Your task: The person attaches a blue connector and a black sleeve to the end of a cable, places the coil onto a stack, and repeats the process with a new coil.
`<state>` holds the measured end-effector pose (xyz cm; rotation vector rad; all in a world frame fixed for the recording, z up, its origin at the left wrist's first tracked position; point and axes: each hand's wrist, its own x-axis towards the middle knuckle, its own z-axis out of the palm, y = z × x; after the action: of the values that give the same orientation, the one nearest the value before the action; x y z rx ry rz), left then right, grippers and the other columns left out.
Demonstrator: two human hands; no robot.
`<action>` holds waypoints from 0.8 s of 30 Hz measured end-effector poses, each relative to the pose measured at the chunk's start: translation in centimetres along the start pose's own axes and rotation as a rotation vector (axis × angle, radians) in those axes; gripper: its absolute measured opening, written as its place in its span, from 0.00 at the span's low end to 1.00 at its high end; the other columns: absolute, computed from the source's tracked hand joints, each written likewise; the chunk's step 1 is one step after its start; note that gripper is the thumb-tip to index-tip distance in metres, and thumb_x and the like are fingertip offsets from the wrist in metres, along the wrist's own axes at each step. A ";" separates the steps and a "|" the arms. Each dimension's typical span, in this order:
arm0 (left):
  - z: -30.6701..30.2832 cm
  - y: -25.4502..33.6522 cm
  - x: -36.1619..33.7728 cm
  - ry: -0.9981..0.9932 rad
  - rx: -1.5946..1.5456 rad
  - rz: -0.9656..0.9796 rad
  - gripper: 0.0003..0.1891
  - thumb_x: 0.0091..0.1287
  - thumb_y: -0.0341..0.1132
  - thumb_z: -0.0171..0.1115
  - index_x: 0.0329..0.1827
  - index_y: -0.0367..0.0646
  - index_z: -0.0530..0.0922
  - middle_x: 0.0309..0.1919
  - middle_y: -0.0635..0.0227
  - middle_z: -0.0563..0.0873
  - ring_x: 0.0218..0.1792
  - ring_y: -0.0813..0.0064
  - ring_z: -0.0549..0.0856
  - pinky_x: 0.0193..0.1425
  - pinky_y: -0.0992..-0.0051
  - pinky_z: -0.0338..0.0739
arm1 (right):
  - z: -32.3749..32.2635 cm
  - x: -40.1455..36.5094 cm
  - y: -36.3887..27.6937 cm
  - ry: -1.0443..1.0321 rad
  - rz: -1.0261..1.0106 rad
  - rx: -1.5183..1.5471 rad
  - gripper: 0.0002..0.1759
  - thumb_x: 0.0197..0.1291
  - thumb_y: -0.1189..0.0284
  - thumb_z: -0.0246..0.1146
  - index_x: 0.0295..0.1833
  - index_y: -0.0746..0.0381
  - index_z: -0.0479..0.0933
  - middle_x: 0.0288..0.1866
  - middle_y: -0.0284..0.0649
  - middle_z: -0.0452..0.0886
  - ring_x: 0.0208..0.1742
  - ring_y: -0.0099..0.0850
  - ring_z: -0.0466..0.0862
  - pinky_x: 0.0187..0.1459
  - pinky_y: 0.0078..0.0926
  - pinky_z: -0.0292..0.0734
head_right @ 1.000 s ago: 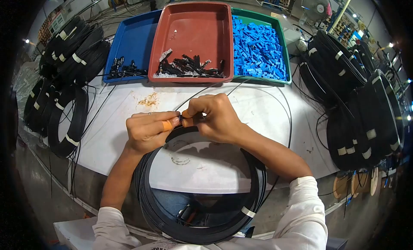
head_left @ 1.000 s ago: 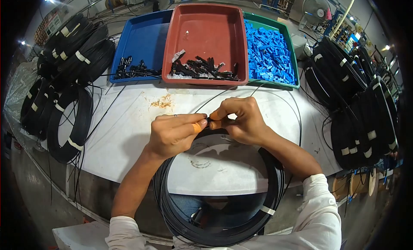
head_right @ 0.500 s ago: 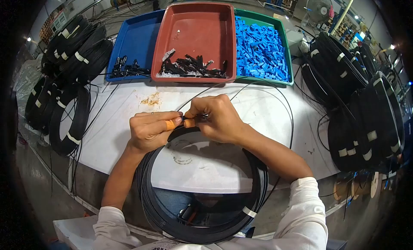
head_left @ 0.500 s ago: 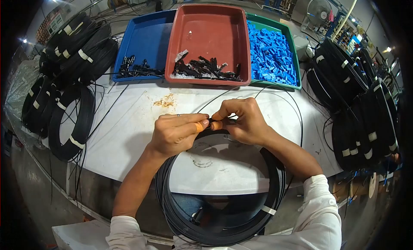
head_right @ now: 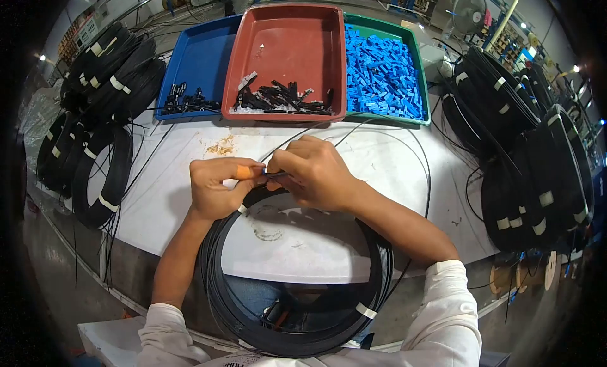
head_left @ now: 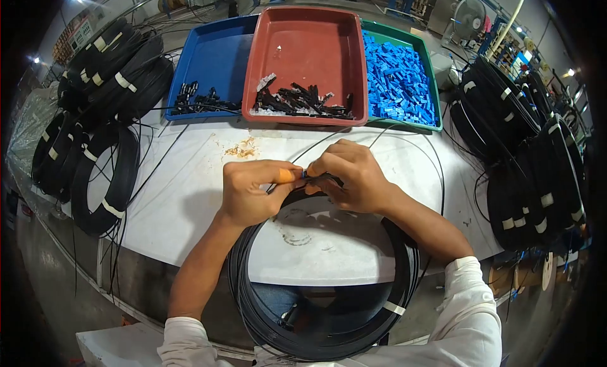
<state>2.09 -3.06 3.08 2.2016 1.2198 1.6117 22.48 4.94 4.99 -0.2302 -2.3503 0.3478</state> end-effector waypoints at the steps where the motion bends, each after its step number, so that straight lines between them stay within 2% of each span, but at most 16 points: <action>1: 0.0 0.2 0.0 0.005 0.002 -0.003 0.07 0.51 0.16 0.73 0.32 0.35 0.89 0.33 0.57 0.92 0.32 0.72 0.91 0.38 0.78 0.85 | 0.2 0.0 0.2 -0.004 -0.003 0.003 0.13 0.41 0.78 0.74 0.31 0.59 0.76 0.32 0.35 0.86 0.31 0.36 0.84 0.35 0.33 0.75; 3: 0.1 0.7 0.1 -0.029 -0.331 -0.477 0.07 0.52 0.16 0.72 0.33 0.34 0.89 0.33 0.56 0.92 0.31 0.71 0.91 0.38 0.78 0.85 | 0.6 -0.1 0.8 0.163 -0.231 -0.235 0.12 0.40 0.76 0.73 0.31 0.58 0.77 0.31 0.34 0.84 0.30 0.33 0.82 0.34 0.32 0.74; 4: 0.2 0.6 0.1 -0.025 -0.332 -0.476 0.07 0.52 0.16 0.72 0.33 0.34 0.89 0.33 0.56 0.92 0.31 0.71 0.91 0.38 0.78 0.85 | 0.5 -0.1 0.7 0.161 -0.234 -0.235 0.12 0.40 0.76 0.73 0.31 0.58 0.77 0.31 0.34 0.84 0.30 0.33 0.82 0.34 0.32 0.74; 6: 0.5 0.2 0.0 -0.015 -0.354 -0.409 0.06 0.53 0.16 0.73 0.33 0.33 0.88 0.33 0.56 0.92 0.31 0.71 0.91 0.38 0.78 0.85 | 0.1 -0.1 0.3 0.142 -0.267 -0.303 0.11 0.38 0.77 0.71 0.31 0.57 0.78 0.30 0.33 0.84 0.30 0.30 0.81 0.34 0.31 0.74; 7: 0.4 0.2 0.0 -0.016 -0.354 -0.408 0.06 0.53 0.16 0.73 0.33 0.33 0.88 0.33 0.56 0.92 0.31 0.71 0.91 0.38 0.78 0.85 | -0.3 -0.3 0.3 0.013 -0.163 -0.215 0.11 0.39 0.80 0.71 0.31 0.58 0.79 0.31 0.35 0.85 0.30 0.33 0.82 0.34 0.31 0.74; 9: 0.1 0.2 0.0 -0.079 -0.007 0.019 0.04 0.54 0.19 0.72 0.31 0.35 0.89 0.30 0.59 0.92 0.30 0.72 0.92 0.35 0.80 0.84 | -0.1 -0.6 0.2 -0.006 -0.003 -0.052 0.12 0.39 0.81 0.72 0.31 0.59 0.79 0.31 0.36 0.85 0.30 0.34 0.83 0.34 0.32 0.74; 11: -0.3 0.2 0.0 -0.092 0.048 0.084 0.05 0.53 0.18 0.73 0.32 0.34 0.89 0.32 0.57 0.92 0.31 0.72 0.91 0.37 0.79 0.85 | 0.0 -0.5 -0.2 -0.033 0.213 0.190 0.12 0.41 0.82 0.74 0.32 0.61 0.79 0.30 0.38 0.85 0.30 0.38 0.83 0.34 0.35 0.74; 13: -0.4 0.2 -0.1 -0.103 0.105 0.139 0.06 0.52 0.17 0.74 0.33 0.33 0.88 0.34 0.55 0.92 0.32 0.72 0.91 0.39 0.77 0.85 | 0.0 -0.2 -0.4 0.014 0.150 0.107 0.12 0.41 0.81 0.74 0.32 0.61 0.79 0.30 0.38 0.85 0.30 0.38 0.84 0.34 0.35 0.74; 15: -0.1 0.2 0.2 -0.017 -0.060 -0.119 0.07 0.51 0.17 0.74 0.33 0.33 0.89 0.34 0.55 0.92 0.33 0.72 0.91 0.40 0.77 0.85 | 0.0 0.0 -0.2 0.061 0.088 0.018 0.12 0.40 0.80 0.74 0.32 0.61 0.79 0.31 0.38 0.86 0.31 0.38 0.84 0.34 0.34 0.74; 16: 0.1 0.2 0.1 -0.015 -0.062 -0.119 0.07 0.51 0.17 0.74 0.33 0.33 0.89 0.34 0.55 0.92 0.33 0.72 0.91 0.40 0.77 0.85 | 0.0 0.1 0.0 0.088 -0.046 -0.072 0.12 0.40 0.80 0.74 0.31 0.61 0.79 0.31 0.38 0.86 0.30 0.37 0.84 0.34 0.34 0.74; 18: 0.5 0.1 -0.2 0.008 -0.478 -0.502 0.07 0.51 0.18 0.75 0.33 0.32 0.89 0.34 0.54 0.92 0.34 0.71 0.91 0.41 0.77 0.85 | 0.2 0.1 0.3 0.113 -0.186 -0.160 0.12 0.39 0.79 0.75 0.31 0.61 0.79 0.31 0.39 0.86 0.30 0.37 0.84 0.33 0.34 0.74; 20: 0.5 -0.5 -0.4 -0.009 -0.427 -0.475 0.08 0.50 0.18 0.75 0.33 0.32 0.88 0.33 0.56 0.92 0.33 0.71 0.91 0.40 0.79 0.85 | 0.3 -0.2 0.6 0.104 -0.232 -0.208 0.12 0.39 0.79 0.74 0.29 0.60 0.78 0.30 0.39 0.86 0.31 0.35 0.84 0.34 0.32 0.74; 21: 0.4 -0.5 -0.2 -0.030 -0.206 -0.214 0.08 0.50 0.18 0.75 0.33 0.33 0.88 0.33 0.57 0.92 0.33 0.72 0.92 0.39 0.79 0.85 | 0.3 -0.4 0.5 0.106 -0.231 -0.209 0.12 0.39 0.79 0.74 0.29 0.60 0.78 0.30 0.39 0.86 0.31 0.35 0.84 0.34 0.32 0.74; 22: 0.3 -0.4 0.0 -0.051 0.013 0.049 0.08 0.49 0.18 0.75 0.33 0.33 0.88 0.33 0.58 0.92 0.33 0.72 0.92 0.38 0.80 0.85 | 0.2 -0.6 0.4 0.056 -0.043 -0.059 0.11 0.39 0.79 0.74 0.29 0.60 0.78 0.30 0.38 0.85 0.31 0.34 0.83 0.34 0.32 0.73; 23: -0.1 -0.1 0.0 -0.085 0.119 0.142 0.08 0.49 0.18 0.75 0.33 0.34 0.88 0.33 0.59 0.92 0.32 0.72 0.92 0.37 0.79 0.84 | 0.2 -0.7 0.4 0.009 0.147 0.092 0.11 0.39 0.79 0.74 0.28 0.59 0.78 0.30 0.38 0.85 0.30 0.33 0.83 0.35 0.32 0.73; 24: -0.3 0.1 0.0 -0.091 0.117 0.142 0.08 0.49 0.18 0.75 0.33 0.34 0.88 0.33 0.59 0.92 0.32 0.72 0.92 0.37 0.79 0.84 | 0.2 -0.8 0.2 0.012 0.152 0.092 0.11 0.39 0.79 0.74 0.28 0.59 0.78 0.30 0.38 0.85 0.30 0.33 0.83 0.35 0.32 0.73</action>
<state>1.91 -3.20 3.22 2.4559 1.1856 1.5053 22.91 4.90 4.30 -0.3662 -2.3039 0.5256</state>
